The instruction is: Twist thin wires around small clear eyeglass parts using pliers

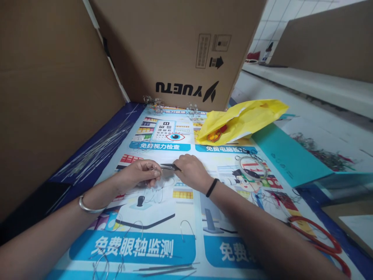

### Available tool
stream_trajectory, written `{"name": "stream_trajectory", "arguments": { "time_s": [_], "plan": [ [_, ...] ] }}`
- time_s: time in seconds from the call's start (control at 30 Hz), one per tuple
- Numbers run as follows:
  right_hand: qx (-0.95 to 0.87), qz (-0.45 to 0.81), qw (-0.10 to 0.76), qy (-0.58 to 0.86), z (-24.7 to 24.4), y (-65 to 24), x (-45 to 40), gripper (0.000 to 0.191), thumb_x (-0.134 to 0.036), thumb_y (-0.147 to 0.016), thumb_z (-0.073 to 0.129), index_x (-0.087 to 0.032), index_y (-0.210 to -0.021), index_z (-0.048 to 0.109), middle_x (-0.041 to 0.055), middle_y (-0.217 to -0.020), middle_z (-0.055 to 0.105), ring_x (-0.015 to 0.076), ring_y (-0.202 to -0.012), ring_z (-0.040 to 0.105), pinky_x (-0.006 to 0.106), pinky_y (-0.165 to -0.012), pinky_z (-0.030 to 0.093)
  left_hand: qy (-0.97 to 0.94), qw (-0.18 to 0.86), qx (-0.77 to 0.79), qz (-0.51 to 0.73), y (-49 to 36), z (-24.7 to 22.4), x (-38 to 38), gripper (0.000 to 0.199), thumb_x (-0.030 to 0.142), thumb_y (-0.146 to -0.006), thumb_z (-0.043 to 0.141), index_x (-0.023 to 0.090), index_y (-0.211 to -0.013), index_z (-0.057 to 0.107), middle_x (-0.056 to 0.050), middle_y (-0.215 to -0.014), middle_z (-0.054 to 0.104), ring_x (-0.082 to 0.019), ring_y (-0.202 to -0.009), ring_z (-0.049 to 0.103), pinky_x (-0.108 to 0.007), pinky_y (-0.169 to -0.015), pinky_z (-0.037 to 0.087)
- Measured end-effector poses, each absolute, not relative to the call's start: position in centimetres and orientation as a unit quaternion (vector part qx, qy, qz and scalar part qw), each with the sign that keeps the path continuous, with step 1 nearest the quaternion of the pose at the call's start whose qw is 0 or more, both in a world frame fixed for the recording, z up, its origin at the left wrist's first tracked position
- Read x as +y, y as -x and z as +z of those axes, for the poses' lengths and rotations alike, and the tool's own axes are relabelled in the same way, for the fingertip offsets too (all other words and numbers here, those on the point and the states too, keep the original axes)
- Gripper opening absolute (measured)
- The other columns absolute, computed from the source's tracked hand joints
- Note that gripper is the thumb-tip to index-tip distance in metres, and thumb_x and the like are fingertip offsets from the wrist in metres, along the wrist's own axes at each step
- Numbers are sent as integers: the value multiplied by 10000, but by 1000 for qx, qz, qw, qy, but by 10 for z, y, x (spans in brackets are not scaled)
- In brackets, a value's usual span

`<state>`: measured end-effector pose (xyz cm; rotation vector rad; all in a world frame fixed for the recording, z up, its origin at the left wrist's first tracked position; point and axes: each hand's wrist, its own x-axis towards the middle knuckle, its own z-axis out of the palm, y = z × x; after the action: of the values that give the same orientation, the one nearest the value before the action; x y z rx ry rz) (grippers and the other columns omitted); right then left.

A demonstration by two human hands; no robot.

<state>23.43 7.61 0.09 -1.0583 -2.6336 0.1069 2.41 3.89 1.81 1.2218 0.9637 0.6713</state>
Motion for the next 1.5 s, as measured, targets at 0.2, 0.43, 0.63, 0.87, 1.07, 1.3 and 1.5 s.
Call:
{"name": "stream_trajectory", "arguments": {
  "time_s": [0.2,0.43,0.63,0.87,1.07,1.3,1.5],
  "plan": [
    [-907,22,206,367,-3,-236,77,183,-291,-837,524,-171,-948,606,59,-863,580,177,-849,463,295,-746,324,-574,619,441,306,-26,15,38,196,313,-723,651,131,-793,631,8,-528,590,-68,-462,506,-179,-443,342],
    [-893,6,218,393,-7,-237,77,335,-349,-819,544,-200,-1119,548,64,-924,594,188,-876,485,307,-753,331,-580,595,451,326,-27,18,36,210,319,-711,655,127,-787,621,11,-534,591,-69,-457,498,-188,-455,360],
    [-901,-23,208,379,-4,-238,74,173,-314,-816,527,-186,-885,621,47,-814,583,170,-794,479,279,-708,306,-578,601,438,336,-25,13,39,186,309,-719,635,139,-774,584,14,-556,590,-81,-473,515,-207,-480,394],
    [-911,-83,176,363,0,-239,68,201,-325,-823,502,-199,-891,643,46,-754,572,170,-746,463,281,-674,285,-585,566,468,343,-25,9,39,150,280,-726,603,143,-772,565,26,-547,557,-75,-458,491,-184,-440,334],
    [-901,-128,158,383,1,-238,66,222,-339,-841,468,-197,-856,637,50,-736,567,163,-710,455,289,-621,254,-623,511,479,349,-28,13,36,47,189,-727,536,149,-716,559,46,-518,532,-63,-451,494,-165,-448,334],
    [-892,-145,123,410,4,-237,63,178,-340,-810,510,-203,-823,623,41,-756,575,161,-716,470,288,-588,228,-673,417,493,361,-30,14,35,90,170,-723,505,141,-727,590,25,-564,552,-85,-507,519,-180,-478,373],
    [-892,-119,95,425,3,-238,62,190,-333,-823,477,-203,-835,615,45,-781,580,167,-733,477,281,-589,230,-709,360,499,346,-30,8,37,125,188,-744,503,141,-770,616,19,-558,580,-85,-495,494,-181,-473,367]
  ]
}}
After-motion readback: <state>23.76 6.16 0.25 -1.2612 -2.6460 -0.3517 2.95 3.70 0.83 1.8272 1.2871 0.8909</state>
